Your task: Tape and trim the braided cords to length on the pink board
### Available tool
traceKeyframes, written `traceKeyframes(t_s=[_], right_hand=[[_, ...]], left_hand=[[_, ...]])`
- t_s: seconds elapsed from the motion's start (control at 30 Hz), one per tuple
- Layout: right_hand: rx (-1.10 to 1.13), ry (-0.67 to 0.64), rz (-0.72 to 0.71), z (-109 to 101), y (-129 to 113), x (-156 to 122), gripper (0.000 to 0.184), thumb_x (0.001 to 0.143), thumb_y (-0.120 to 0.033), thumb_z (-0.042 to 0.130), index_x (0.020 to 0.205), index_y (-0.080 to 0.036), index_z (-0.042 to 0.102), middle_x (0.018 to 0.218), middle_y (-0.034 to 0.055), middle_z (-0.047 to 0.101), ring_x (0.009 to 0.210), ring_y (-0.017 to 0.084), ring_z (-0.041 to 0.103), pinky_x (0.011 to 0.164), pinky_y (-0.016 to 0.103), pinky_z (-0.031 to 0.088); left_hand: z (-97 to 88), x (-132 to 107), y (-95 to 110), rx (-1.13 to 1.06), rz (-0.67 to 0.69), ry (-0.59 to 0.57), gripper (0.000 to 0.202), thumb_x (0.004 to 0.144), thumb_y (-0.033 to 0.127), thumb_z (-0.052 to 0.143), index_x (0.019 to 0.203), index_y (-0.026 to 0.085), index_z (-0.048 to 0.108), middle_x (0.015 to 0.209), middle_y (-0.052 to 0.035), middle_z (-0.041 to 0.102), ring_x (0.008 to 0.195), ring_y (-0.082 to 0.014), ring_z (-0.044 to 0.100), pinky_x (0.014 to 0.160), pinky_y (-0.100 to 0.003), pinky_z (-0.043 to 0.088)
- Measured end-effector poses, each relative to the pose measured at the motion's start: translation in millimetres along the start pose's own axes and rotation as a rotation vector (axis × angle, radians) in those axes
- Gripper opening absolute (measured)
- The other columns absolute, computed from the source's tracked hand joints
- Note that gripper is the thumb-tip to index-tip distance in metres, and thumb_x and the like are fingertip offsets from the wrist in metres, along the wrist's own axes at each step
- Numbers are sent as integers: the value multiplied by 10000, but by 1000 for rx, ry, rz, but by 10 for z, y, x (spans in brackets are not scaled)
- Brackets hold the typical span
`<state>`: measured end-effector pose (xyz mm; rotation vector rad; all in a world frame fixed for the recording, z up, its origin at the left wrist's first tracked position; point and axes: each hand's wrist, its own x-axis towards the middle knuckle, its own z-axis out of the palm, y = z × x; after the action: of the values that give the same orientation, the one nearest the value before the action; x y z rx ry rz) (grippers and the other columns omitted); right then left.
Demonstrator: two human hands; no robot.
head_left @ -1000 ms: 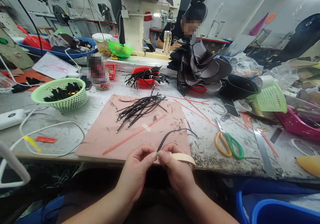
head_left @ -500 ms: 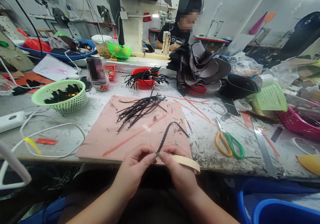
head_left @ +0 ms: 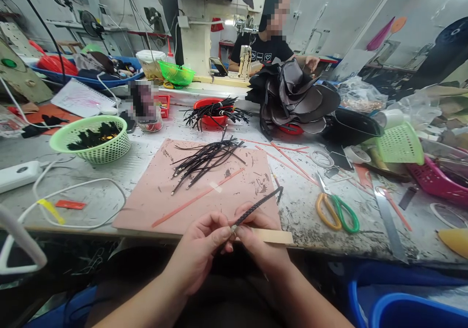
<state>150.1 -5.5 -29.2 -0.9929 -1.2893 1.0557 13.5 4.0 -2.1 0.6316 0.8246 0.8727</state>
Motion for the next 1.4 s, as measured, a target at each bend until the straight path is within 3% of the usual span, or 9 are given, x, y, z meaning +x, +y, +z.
traceKeyframes(t_s=[0.17, 0.27, 0.5, 0.77, 0.9, 1.0, 1.1, 1.23, 1.4], right_hand=[[-143, 67, -62, 3, -78, -6, 69, 735, -150, 598, 695, -207, 605, 713, -9, 549, 661, 118, 547, 598, 238, 456], [-223, 30, -133, -23, -126, 6, 80, 737, -131, 588, 741, -207, 613, 725, -7, 552, 647, 112, 549, 589, 232, 462], [-185, -176, -242, -138, -201, 91, 179, 745, -74, 558, 805, -223, 638, 705, -11, 539, 622, 89, 553, 556, 193, 459], [-235, -351, -199, -233, -279, 140, 192, 748, -84, 533, 820, -213, 656, 768, 17, 561, 687, 111, 560, 616, 223, 478], [-258, -281, -132, -206, -235, 112, 152, 751, -108, 533, 788, -209, 641, 741, 10, 576, 675, 120, 565, 618, 239, 474], [-332, -208, -69, -146, -214, 95, 120, 751, -127, 541, 757, -206, 631, 726, 6, 603, 672, 126, 582, 620, 243, 475], [-425, -160, -98, -99, -221, 97, 45, 735, -167, 574, 744, -194, 608, 716, 14, 625, 655, 133, 590, 607, 243, 476], [-529, -148, -139, -89, -221, 94, 43, 729, -163, 564, 707, -195, 583, 642, -2, 612, 577, 119, 573, 551, 224, 465], [-688, -132, -172, -60, -217, 31, 60, 769, -168, 511, 759, -204, 557, 723, 15, 622, 669, 138, 591, 616, 242, 474]], left_hand=[[-11, -18, 36, 249, 101, 36, 168, 595, 266, 758, 644, 162, 635, 590, 29, 611, 579, -87, 524, 580, -187, 414], [-15, -35, 47, 282, 97, 26, 162, 636, 290, 725, 638, 157, 632, 561, 24, 598, 562, -91, 522, 566, -193, 409], [16, -54, 69, 49, -124, -24, 217, 575, 279, 757, 602, 138, 595, 499, 28, 563, 442, -49, 469, 453, -154, 344], [-19, -21, 90, 70, -300, -69, 270, 514, 308, 777, 537, 129, 577, 423, 21, 534, 334, -37, 411, 336, -142, 260], [-22, -25, 88, 240, -129, -22, 219, 588, 329, 730, 576, 138, 625, 522, -3, 606, 389, -63, 483, 403, -169, 357], [-23, -44, 114, 513, 78, -18, 130, 663, 282, 670, 637, 155, 667, 591, -14, 631, 522, -116, 550, 529, -214, 435], [-32, -67, 133, 759, 252, -18, 166, 741, 258, 585, 619, 170, 655, 591, -18, 628, 596, -151, 562, 599, -234, 438], [-44, -82, 115, 919, 359, 11, 198, 796, 270, 515, 671, 190, 646, 636, -23, 642, 613, -163, 570, 600, -234, 422], [-57, -67, 101, 1086, 446, 39, 212, 803, 272, 502, 651, 196, 628, 598, -21, 603, 567, -153, 535, 574, -234, 385]])
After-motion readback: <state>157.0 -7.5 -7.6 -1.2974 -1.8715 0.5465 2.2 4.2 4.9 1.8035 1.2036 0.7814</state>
